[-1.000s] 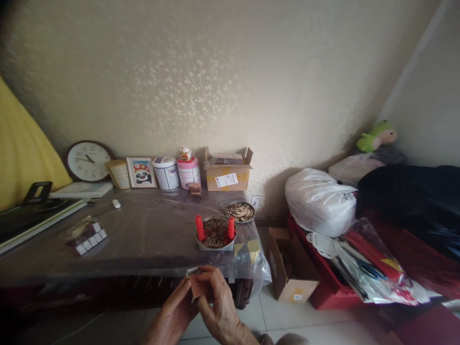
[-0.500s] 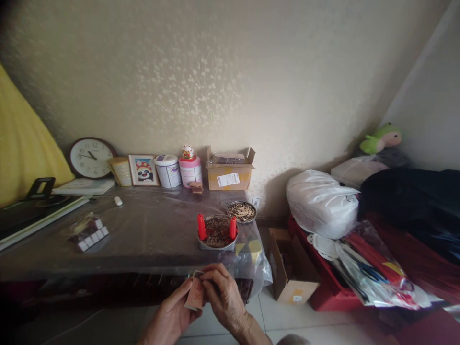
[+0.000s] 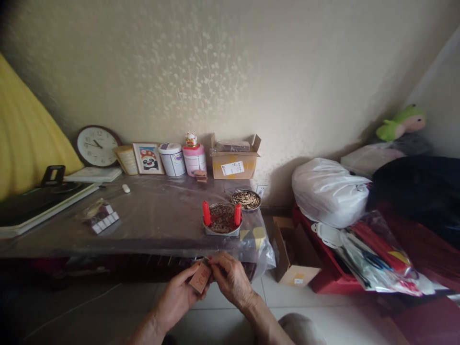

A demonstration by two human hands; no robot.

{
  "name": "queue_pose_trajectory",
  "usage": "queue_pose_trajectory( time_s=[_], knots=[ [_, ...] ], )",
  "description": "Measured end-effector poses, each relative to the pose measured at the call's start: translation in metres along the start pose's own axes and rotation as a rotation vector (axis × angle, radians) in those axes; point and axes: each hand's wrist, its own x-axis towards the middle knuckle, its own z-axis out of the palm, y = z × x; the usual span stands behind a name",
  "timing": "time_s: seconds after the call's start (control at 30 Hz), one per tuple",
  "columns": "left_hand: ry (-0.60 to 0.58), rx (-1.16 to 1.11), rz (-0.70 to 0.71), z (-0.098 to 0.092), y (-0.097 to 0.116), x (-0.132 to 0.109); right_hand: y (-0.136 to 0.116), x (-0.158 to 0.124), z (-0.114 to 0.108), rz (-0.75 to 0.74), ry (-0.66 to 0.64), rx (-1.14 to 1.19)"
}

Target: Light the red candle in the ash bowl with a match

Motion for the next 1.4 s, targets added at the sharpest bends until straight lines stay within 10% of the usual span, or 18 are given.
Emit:
queue_pose_trajectory(
  time_s=[0.53, 1.4],
  knots=[
    [-0.028, -0.073, -0.234, -0.002, 0.003, -0.001, -0.006, 0.003, -0.009, 0.033, -0.075, -0.014],
    [0.019, 0.256, -0.078, 0.003, 0.001, -0.003, 0.003, -0.003, -0.005, -0.006, -0.177, -0.177]
  ],
)
